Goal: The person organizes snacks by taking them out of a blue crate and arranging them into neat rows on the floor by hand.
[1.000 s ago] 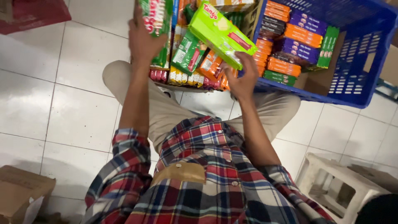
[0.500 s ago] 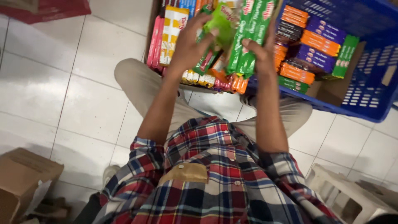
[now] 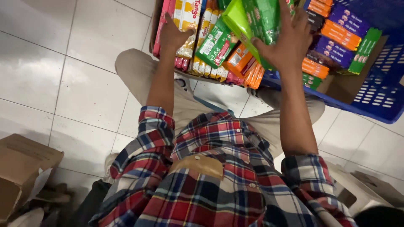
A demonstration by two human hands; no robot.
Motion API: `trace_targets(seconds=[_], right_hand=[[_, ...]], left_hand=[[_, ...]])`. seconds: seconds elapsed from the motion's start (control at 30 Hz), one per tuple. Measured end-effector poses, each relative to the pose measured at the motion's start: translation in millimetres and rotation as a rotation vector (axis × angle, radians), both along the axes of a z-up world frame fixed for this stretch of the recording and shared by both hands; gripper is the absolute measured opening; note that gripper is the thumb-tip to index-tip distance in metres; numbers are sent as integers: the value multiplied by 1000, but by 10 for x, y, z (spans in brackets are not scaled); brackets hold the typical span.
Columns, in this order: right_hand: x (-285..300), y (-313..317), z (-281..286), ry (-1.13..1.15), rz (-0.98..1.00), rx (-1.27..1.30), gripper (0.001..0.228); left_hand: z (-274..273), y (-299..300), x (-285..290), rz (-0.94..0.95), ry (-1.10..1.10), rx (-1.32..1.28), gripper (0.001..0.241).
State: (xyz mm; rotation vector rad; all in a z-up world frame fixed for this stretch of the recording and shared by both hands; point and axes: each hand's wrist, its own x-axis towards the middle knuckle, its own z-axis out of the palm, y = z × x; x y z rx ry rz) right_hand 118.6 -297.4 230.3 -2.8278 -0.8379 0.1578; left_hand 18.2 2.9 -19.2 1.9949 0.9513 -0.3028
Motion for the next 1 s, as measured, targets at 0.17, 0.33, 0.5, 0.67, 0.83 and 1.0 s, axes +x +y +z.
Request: trace_targets(seconds=[0.17, 0.33, 0.5, 0.67, 0.83, 1.0], right_hand=[[-409, 34, -320, -406, 146, 705, 29], [-1132, 292, -624, -218, 387, 843, 18], [-1419, 133, -1048, -26, 301, 720, 22], [-1536, 25, -1285, 163, 290, 679, 18], [-1517, -3, -1293, 205, 247, 661, 22], [-1466, -87, -1356, 215, 221, 645, 24]], left_hand=[[-54, 22, 30, 18, 5, 24, 113], [-285, 13, 52, -7, 27, 57, 131], [-22, -162, -35, 25, -39, -11, 115], [-119, -149, -42, 23, -265, 36, 99], [114, -1, -94, -26, -146, -41, 110], [355, -61, -183, -24, -72, 17, 95]])
